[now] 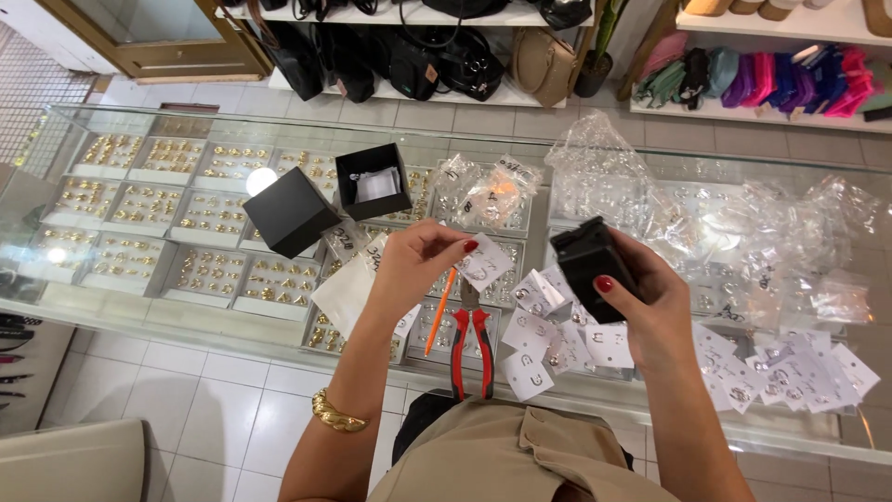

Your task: Organizing and packing earring cards into a small black storage box on a glass display counter

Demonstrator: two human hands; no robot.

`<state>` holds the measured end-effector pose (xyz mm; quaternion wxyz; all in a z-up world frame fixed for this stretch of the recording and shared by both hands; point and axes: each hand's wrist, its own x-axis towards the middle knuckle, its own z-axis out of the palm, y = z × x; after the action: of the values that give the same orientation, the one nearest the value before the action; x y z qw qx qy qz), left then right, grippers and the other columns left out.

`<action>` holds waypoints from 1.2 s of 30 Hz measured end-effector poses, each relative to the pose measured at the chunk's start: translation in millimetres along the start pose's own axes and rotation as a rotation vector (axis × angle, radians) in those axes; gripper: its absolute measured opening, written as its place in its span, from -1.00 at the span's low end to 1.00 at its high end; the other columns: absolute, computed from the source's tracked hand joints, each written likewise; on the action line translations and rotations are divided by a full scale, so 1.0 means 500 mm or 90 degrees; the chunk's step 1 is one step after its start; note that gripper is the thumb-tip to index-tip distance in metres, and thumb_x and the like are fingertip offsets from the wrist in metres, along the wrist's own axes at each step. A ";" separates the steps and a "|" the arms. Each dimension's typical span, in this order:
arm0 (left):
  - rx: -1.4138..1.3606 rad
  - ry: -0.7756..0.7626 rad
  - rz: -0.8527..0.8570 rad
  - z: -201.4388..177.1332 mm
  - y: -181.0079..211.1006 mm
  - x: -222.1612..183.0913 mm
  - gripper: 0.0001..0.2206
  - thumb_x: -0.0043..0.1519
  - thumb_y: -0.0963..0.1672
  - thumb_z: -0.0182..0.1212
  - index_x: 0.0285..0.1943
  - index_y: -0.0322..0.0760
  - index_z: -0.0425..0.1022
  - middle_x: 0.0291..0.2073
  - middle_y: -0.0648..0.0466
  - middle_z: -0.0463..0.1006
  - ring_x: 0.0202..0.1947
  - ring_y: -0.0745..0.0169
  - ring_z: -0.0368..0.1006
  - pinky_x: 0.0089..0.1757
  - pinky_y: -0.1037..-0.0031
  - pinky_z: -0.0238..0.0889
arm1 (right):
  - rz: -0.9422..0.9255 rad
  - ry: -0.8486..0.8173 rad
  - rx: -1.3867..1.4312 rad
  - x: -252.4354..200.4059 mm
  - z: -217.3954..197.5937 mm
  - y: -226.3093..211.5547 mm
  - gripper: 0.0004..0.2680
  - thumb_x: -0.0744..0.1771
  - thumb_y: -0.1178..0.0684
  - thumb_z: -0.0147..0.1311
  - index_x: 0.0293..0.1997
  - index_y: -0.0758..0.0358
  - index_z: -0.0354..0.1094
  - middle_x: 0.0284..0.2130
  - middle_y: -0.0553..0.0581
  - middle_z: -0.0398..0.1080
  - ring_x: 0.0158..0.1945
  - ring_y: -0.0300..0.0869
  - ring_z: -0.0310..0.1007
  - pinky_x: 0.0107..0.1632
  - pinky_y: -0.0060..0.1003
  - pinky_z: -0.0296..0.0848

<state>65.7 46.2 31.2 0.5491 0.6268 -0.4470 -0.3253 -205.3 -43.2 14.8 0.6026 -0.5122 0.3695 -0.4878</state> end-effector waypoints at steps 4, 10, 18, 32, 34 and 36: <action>-0.089 -0.034 0.043 0.058 0.041 -0.007 -0.89 0.17 -0.19 0.45 -0.16 -0.28 0.70 -0.47 0.07 0.50 -0.39 0.49 0.40 -0.25 0.61 0.43 | 0.005 -0.073 0.000 0.008 0.019 -0.010 -0.52 0.17 0.25 0.35 0.22 0.46 0.36 -0.06 0.33 0.48 0.06 -0.04 0.48 0.14 -0.11 0.49; -0.115 -0.066 0.064 0.094 0.059 -0.015 -0.90 0.20 -0.22 0.41 -0.14 -0.36 0.69 -0.44 0.04 0.48 -0.37 0.45 0.46 -0.24 0.56 0.45 | 0.028 -0.081 -0.020 -0.006 0.025 -0.013 -0.52 0.12 0.22 0.45 0.14 0.47 0.44 -0.23 0.29 0.49 -0.13 -0.13 0.46 -0.03 -0.19 0.55; -0.118 -0.077 0.063 0.105 0.065 -0.017 -0.89 0.20 -0.21 0.42 -0.15 -0.37 0.68 -0.45 0.02 0.48 -0.37 0.45 0.45 -0.26 0.54 0.43 | 0.053 -0.052 -0.039 -0.001 -0.010 0.021 -0.57 0.11 0.24 0.48 0.05 0.45 0.50 -0.33 0.26 0.53 -0.23 -0.18 0.46 -0.12 -0.30 0.54; -0.157 -0.085 -0.108 0.172 -0.019 0.005 -0.82 0.17 -0.14 0.43 -0.15 -0.40 0.68 -0.47 -0.09 0.63 -0.45 0.32 0.56 -0.31 0.59 0.48 | 0.119 0.252 0.230 -0.022 -0.107 0.005 -0.83 0.43 -0.15 0.10 -0.05 0.07 0.43 -0.26 -0.07 0.46 -0.11 -0.31 0.54 0.13 -0.26 0.59; -0.173 -0.084 -0.119 0.178 -0.020 0.006 -0.79 0.17 -0.14 0.44 -0.13 -0.43 0.67 -0.45 -0.12 0.64 -0.43 0.29 0.58 -0.30 0.56 0.50 | 0.117 0.256 0.237 -0.021 -0.120 0.020 -0.83 0.43 -0.14 0.10 -0.06 0.09 0.43 -0.27 -0.06 0.45 -0.12 -0.31 0.53 0.12 -0.25 0.59; -0.189 -0.081 -0.129 0.181 -0.017 0.007 -0.76 0.17 -0.14 0.44 -0.10 -0.46 0.65 -0.42 -0.14 0.65 -0.42 0.25 0.59 -0.29 0.53 0.52 | 0.115 0.258 0.244 -0.019 -0.129 0.030 -0.83 0.43 -0.13 0.10 -0.06 0.10 0.43 -0.28 -0.05 0.45 -0.13 -0.30 0.53 0.11 -0.23 0.59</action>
<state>-12.5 6.9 6.4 0.5709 0.5586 -0.3626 -0.4802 -265.6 -50.8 -13.2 0.6433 -0.2462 0.4275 -0.5856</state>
